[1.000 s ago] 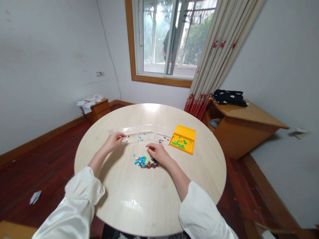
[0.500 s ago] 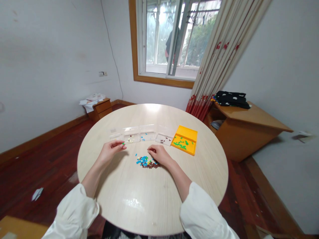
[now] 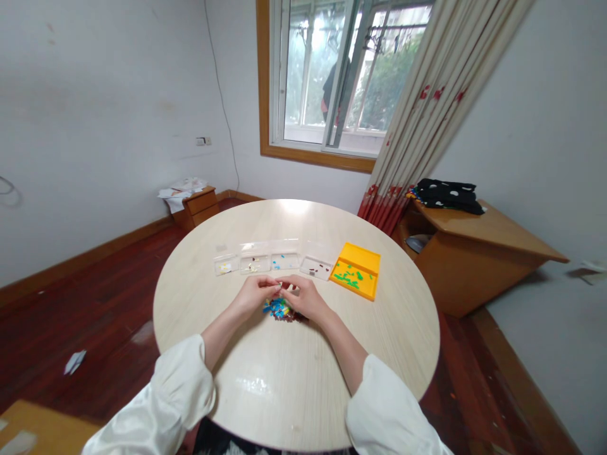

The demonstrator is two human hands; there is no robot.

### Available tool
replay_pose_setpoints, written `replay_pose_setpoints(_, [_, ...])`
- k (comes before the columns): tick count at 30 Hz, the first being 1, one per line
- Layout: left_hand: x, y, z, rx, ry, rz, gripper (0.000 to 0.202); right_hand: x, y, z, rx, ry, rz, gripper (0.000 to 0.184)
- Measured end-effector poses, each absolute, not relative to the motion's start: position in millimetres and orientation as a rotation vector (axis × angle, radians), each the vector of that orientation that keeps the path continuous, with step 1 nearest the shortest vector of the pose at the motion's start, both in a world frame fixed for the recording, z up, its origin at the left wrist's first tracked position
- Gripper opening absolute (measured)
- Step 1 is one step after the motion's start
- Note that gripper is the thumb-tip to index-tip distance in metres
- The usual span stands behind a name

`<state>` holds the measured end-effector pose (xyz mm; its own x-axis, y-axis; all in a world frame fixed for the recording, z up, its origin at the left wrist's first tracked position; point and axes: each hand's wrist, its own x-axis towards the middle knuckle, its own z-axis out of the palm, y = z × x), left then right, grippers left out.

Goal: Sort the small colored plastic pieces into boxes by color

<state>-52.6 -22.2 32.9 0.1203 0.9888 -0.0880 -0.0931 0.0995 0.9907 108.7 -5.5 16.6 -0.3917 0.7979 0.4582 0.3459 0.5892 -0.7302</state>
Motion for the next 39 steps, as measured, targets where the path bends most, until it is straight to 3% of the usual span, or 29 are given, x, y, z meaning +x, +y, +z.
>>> replay_pose_setpoints(11, [-42,-5,22,1.103,1.104,1.129,0.041,117,1,20,-0.980,-1.832,0.544,0.016])
replay_pose_setpoints(20, [-119,48,24,1.342,1.763,1.564,0.020,190,30,27,-1.364,-1.326,0.258,0.033])
replay_pose_setpoints(23, [-142,50,26,1.295,1.851,1.711,0.021,207,33,25,-1.445,-1.304,0.179,0.037])
replay_pose_setpoints(31, [-162,36,36,1.131,1.993,1.957,0.032,224,41,16,-1.584,-1.333,0.155,0.024])
replay_pose_setpoints(35, [-153,36,32,1.239,1.962,1.874,0.034,228,43,11,-1.596,-1.362,0.149,0.026])
replay_pose_setpoints(39, [-137,39,22,1.662,1.803,1.421,0.029,230,42,12,-1.624,-1.349,0.143,0.026])
